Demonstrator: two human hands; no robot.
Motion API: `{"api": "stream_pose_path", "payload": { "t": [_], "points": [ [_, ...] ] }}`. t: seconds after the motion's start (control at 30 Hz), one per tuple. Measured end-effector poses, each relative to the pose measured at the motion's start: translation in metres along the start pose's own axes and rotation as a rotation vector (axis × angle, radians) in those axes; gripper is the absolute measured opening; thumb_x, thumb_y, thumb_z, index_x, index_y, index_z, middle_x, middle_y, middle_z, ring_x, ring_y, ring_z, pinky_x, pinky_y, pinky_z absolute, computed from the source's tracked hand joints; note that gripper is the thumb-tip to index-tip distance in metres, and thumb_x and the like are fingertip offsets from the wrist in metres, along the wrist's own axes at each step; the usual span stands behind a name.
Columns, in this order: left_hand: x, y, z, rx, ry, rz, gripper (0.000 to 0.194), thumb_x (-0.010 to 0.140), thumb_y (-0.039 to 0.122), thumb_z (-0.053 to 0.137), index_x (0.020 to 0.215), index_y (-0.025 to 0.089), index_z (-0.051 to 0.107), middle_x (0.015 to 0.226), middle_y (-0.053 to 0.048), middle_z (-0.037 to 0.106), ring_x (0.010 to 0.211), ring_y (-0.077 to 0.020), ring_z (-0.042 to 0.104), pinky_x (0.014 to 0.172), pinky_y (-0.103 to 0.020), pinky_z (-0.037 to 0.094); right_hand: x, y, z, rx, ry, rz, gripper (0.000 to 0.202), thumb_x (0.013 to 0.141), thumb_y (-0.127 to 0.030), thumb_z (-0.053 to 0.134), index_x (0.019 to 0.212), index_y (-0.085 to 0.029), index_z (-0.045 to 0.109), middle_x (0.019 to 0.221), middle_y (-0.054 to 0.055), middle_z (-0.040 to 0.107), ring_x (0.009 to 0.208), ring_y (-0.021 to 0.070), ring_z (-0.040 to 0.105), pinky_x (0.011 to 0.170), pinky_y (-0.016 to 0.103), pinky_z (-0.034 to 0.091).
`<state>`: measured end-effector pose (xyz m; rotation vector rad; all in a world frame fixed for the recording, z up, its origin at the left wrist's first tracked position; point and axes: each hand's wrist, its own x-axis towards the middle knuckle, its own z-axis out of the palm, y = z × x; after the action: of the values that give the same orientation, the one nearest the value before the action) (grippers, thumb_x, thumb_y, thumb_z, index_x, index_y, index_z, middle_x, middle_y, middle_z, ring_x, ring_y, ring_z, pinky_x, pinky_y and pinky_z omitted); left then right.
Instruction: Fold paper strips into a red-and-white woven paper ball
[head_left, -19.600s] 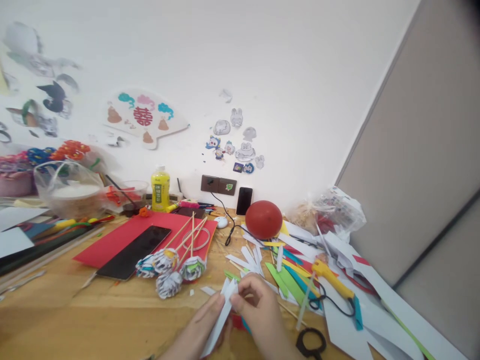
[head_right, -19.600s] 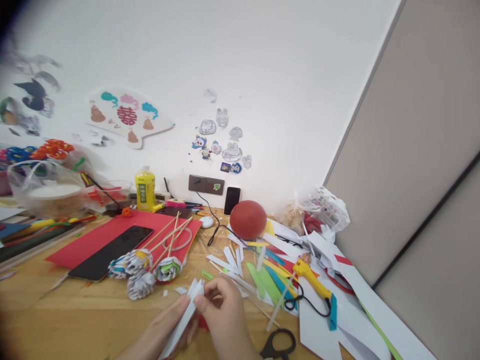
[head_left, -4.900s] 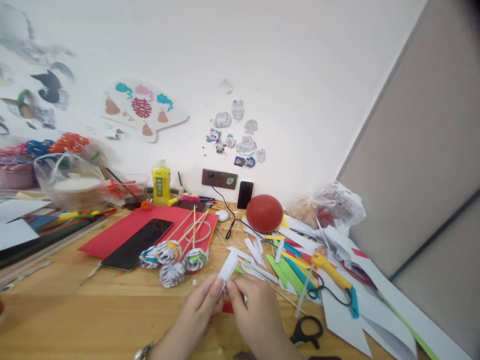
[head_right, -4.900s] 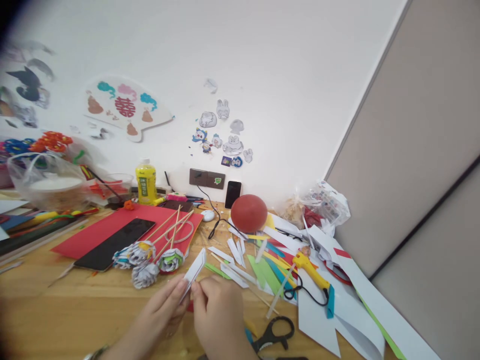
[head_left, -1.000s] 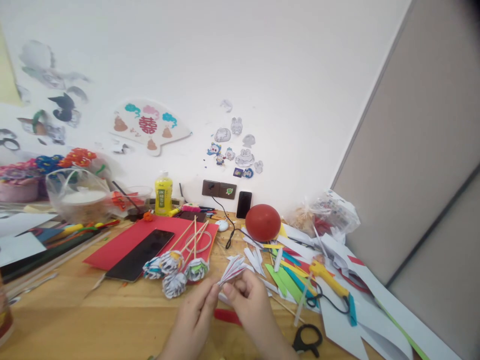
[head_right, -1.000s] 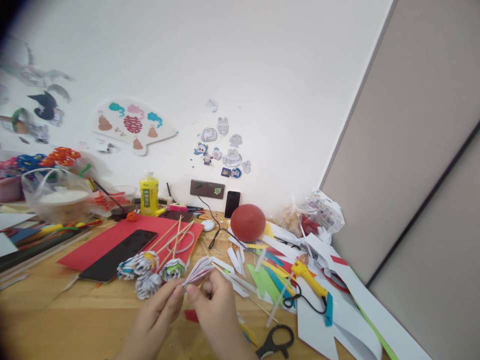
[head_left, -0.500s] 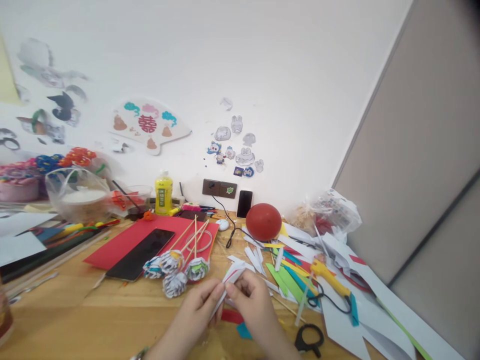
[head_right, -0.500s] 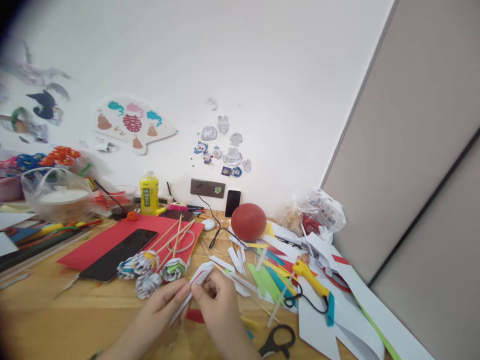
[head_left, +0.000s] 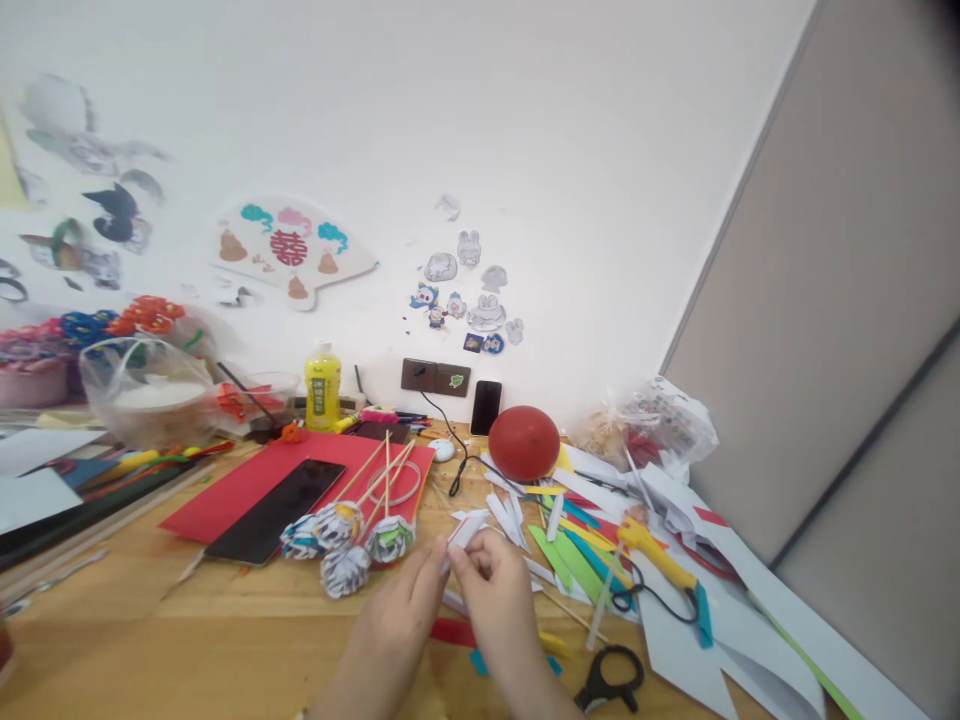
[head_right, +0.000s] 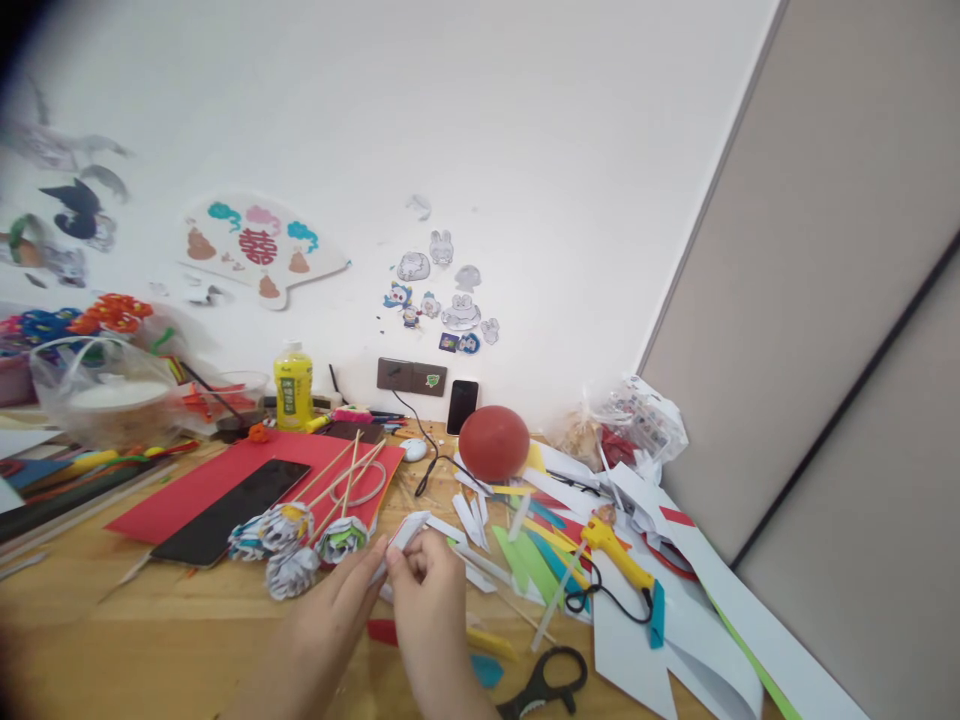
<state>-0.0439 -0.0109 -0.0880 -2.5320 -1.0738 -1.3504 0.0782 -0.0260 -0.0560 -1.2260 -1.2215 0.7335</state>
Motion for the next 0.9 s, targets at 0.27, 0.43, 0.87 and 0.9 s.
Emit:
{"api": "stream_pose_path", "payload": {
  "t": [0.27,0.43,0.87,0.9],
  "points": [
    [0.004,0.004,-0.004,-0.251,0.076,-0.176,0.024,0.090,0.024,0.037,0.103,0.019,0.057,0.084,-0.006,0.068,0.074,-0.0167,0.064,0.068,-0.024,0.051,-0.003,0.000,-0.005,0.182,-0.208,0.014,0.015,0.076,-0.031,0.053,0.073,-0.016,0.050,0.048,-0.008,0.042,0.043,0.0073,0.038,0.043,0.018,0.030],
    [0.006,0.012,-0.007,-0.612,-0.005,-0.461,0.021,0.086,0.034,0.044,0.079,0.020,0.058,0.063,0.001,0.057,0.058,-0.0138,0.054,0.055,-0.021,0.044,0.000,0.000,-0.009,0.302,-0.275,0.037,0.027,0.073,-0.040,0.061,0.075,-0.017,0.047,0.047,-0.010,0.041,0.040,0.0054,0.035,0.041,0.017,0.028],
    [0.016,0.016,-0.015,-1.003,-0.229,-0.709,0.046,0.069,0.063,0.054,0.056,0.020,0.045,0.052,0.006,0.041,0.048,-0.0105,0.037,0.046,-0.021,0.031,-0.004,0.003,-0.014,0.213,-0.238,0.032,0.029,0.071,-0.036,0.064,0.061,-0.017,0.045,0.046,-0.008,0.040,0.041,0.0053,0.034,0.040,0.017,0.025],
    [0.017,0.016,-0.017,-0.933,-0.205,-0.687,0.045,0.068,0.062,0.055,0.057,0.019,0.047,0.055,0.004,0.044,0.053,-0.0122,0.040,0.050,-0.022,0.033,-0.005,0.004,-0.013,0.188,-0.217,0.030,0.029,0.071,-0.034,0.064,0.060,-0.017,0.043,0.046,-0.009,0.039,0.042,0.0052,0.032,0.041,0.017,0.025]
  ]
}}
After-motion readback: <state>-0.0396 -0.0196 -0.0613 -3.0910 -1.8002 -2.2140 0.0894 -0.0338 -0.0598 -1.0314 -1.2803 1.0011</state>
